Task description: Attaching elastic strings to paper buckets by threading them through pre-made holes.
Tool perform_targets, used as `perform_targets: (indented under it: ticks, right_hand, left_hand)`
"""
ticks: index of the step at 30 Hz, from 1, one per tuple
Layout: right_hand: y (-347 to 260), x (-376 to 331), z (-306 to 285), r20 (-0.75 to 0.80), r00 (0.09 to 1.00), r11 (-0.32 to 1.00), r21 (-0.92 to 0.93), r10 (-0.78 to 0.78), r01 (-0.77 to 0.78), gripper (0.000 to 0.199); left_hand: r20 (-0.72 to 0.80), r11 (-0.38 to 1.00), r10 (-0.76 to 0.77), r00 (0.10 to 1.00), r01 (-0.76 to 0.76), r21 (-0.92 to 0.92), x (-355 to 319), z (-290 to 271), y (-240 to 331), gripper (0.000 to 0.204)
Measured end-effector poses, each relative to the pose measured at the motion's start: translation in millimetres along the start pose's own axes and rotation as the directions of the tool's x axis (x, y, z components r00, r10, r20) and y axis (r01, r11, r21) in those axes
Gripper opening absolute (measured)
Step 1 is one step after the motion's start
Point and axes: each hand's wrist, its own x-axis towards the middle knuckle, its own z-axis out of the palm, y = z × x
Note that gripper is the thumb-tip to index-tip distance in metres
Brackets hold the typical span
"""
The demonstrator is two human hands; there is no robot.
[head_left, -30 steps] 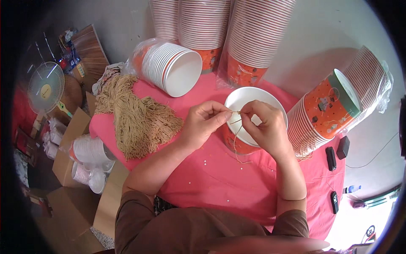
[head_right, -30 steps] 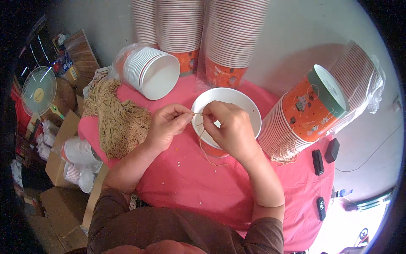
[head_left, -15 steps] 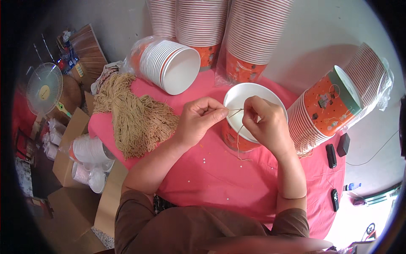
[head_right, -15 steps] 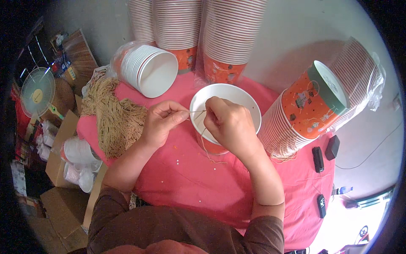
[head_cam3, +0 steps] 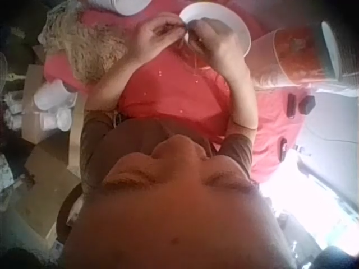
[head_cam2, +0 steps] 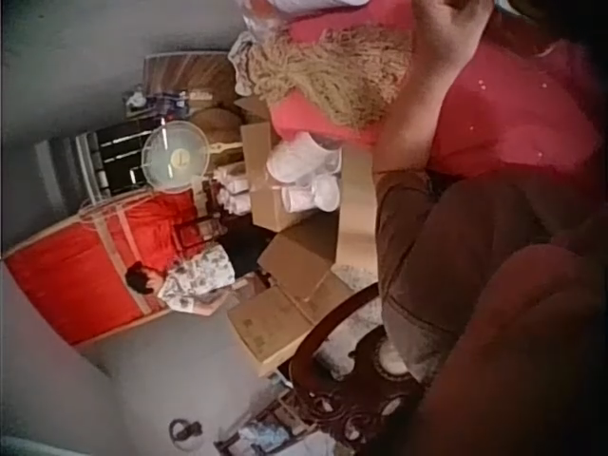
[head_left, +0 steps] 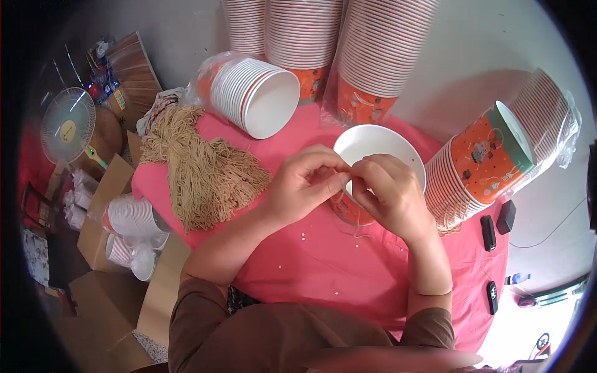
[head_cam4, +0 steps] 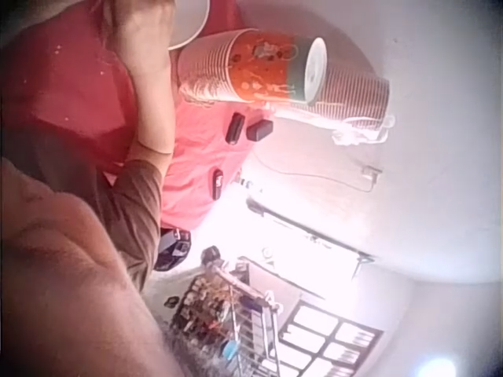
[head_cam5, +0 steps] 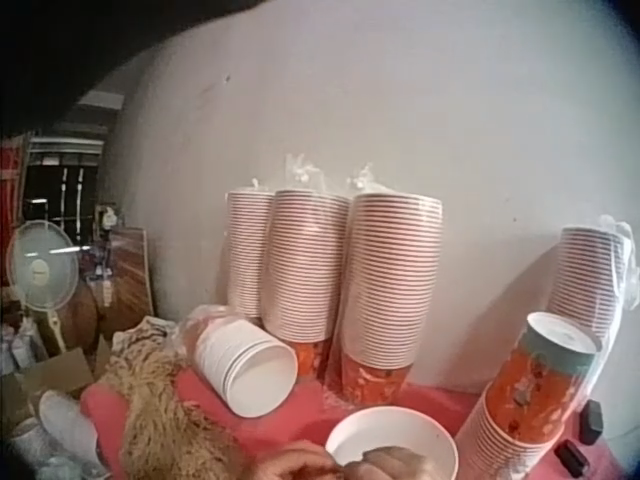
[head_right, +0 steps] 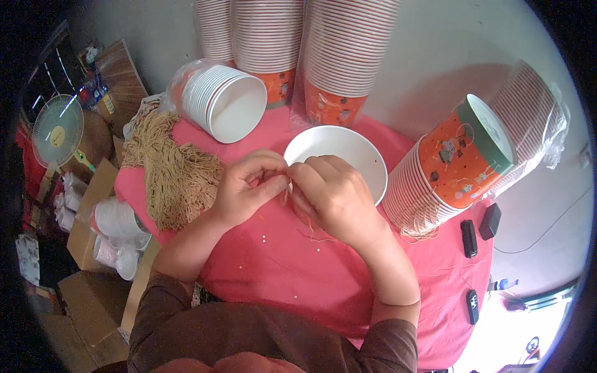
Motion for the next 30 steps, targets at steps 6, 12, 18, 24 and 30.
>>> perform_targets:
  ticks: [6, 12, 18, 24, 30]
  right_hand:
    - [-0.9, -0.4, -0.6, 0.058, 0.998, 0.999, -0.006, 0.039, -0.039, 0.024]
    - [-4.4, 2.7, -5.6, 0.000, 1.000, 0.994, -0.113, -0.007, 0.007, 0.025]
    - [-2.7, 4.4, -6.5, -0.033, 0.985, 0.955, -0.255, -0.169, 0.155, 0.025]
    - [-1.4, 1.1, -13.8, -0.053, 0.987, 0.933, -0.337, -0.150, 0.124, 0.028]
    - [0.5, 3.7, -28.6, -0.182, 0.975, 0.928, -0.369, -0.127, 0.052, 0.024]
  left_hand:
    - [0.023, 0.996, -0.088, 0.996, 0.088, -0.003, -1.8, -5.0, -0.3, 0.007]
    - [0.117, 0.989, -0.060, 0.991, 0.043, 0.141, 1.0, -9.6, 10.9, 0.010]
    - [0.158, 0.926, 0.174, 0.972, -0.217, 0.310, 10.0, -11.4, 8.0, 0.014]
    - [0.194, 0.907, 0.194, 0.962, -0.251, 0.338, 11.7, -14.2, 2.8, 0.016]
    - [0.188, 0.899, 0.152, 0.970, -0.215, 0.383, 11.0, -16.0, -2.6, 0.012]
